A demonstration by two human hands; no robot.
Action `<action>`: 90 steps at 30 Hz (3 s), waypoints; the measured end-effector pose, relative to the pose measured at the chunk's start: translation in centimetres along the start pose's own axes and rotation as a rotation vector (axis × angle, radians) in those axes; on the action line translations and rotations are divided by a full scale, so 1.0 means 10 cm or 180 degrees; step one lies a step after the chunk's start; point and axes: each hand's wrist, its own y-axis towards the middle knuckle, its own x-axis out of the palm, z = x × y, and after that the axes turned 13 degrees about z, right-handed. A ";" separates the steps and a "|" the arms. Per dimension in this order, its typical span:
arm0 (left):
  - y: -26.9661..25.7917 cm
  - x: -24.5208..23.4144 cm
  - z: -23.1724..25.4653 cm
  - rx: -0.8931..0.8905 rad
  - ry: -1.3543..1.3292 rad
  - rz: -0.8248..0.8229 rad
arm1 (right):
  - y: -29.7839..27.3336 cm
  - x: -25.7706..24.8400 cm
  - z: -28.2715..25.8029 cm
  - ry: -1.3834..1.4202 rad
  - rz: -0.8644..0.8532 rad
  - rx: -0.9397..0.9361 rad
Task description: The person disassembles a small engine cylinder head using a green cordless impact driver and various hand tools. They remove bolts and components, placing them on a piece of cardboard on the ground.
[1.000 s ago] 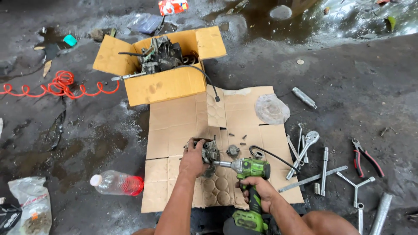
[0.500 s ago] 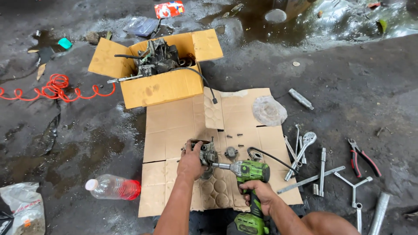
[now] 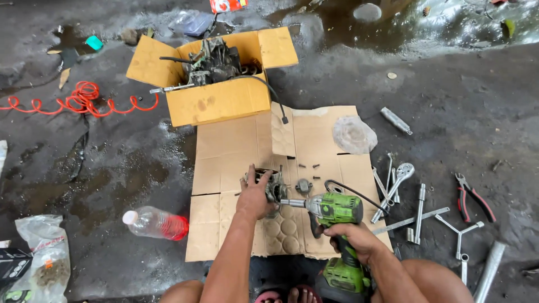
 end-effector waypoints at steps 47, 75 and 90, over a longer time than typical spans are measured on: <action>0.34 0.64 -0.36 0.0776 0.0714 0.0681 | 1.86 -2.66 -1.20 -0.0876 0.4074 -0.2021; 0.25 0.55 -0.37 0.0448 0.0249 0.0408 | 1.23 -2.03 -0.92 -0.2182 0.3543 -0.0587; -0.64 -0.72 -0.44 0.0980 0.0892 -0.0372 | 0.12 0.86 -0.73 -0.3636 0.1508 -0.1884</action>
